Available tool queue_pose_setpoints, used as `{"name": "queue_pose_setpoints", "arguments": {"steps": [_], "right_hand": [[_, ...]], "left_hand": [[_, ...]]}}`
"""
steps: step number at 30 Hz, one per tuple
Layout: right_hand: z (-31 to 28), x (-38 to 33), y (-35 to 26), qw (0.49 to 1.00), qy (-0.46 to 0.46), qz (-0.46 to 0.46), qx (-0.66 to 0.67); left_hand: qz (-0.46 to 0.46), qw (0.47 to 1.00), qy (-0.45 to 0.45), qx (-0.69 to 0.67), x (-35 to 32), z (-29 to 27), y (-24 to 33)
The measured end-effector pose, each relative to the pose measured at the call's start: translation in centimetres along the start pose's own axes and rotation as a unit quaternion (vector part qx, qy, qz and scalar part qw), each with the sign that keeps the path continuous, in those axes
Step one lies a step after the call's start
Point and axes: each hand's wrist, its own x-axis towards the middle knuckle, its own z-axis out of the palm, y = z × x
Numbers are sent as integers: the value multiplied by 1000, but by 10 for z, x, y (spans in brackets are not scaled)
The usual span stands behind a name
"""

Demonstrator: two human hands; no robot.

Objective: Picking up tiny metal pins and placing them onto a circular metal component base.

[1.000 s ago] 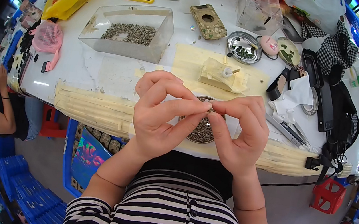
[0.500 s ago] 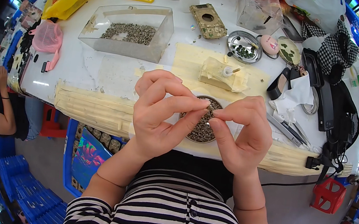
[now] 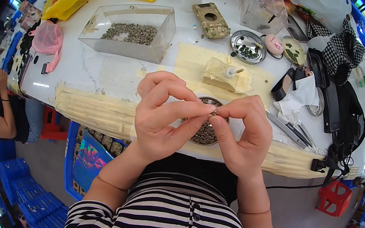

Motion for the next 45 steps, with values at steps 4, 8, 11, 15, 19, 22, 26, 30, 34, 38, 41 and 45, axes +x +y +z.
{"name": "queue_pose_setpoints", "arguments": {"steps": [4, 8, 11, 15, 19, 22, 26, 30, 34, 38, 41, 45], "right_hand": [[-2, 1, -1, 999, 24, -29, -22], [-1, 1, -2, 997, 31, -49, -42], [-1, 1, 0, 997, 36, -49, -54], [-1, 1, -1, 995, 55, -64, -47], [-1, 2, -1, 995, 43, -64, -63], [0, 0, 2, 997, 31, -31, -58], [-1, 0, 0, 999, 18, -10, -35], [-1, 1, -1, 999, 8, -15, -37], [1, -1, 2, 999, 7, 10, -29], [0, 0, 1, 999, 15, 9, -26], [-2, -1, -1, 1000, 29, -9, 1], [-3, 0, 0, 999, 24, -21, -4]], "left_hand": [[-2, 1000, 2, 4, 1, 1, 0], [-2, 1000, 3, 4, 0, 0, -1], [-1, 1000, 0, -3, 2, 1, 0], [-1, 1000, 1, 1, 0, 0, 0], [0, 1000, -1, 4, 1, 1, 0], [1, 1000, -8, 8, 2, 0, 2], [-1, 1000, -4, 9, 0, 0, 1], [-2, 1000, -4, 3, 1, 1, 2], [-2, 1000, -9, -4, 1, 0, 2], [-6, 1000, -7, -10, 1, 0, 1], [-12, 1000, -2, -9, 0, -1, 0], [-13, 1000, -3, -9, 0, -1, 0]]}}
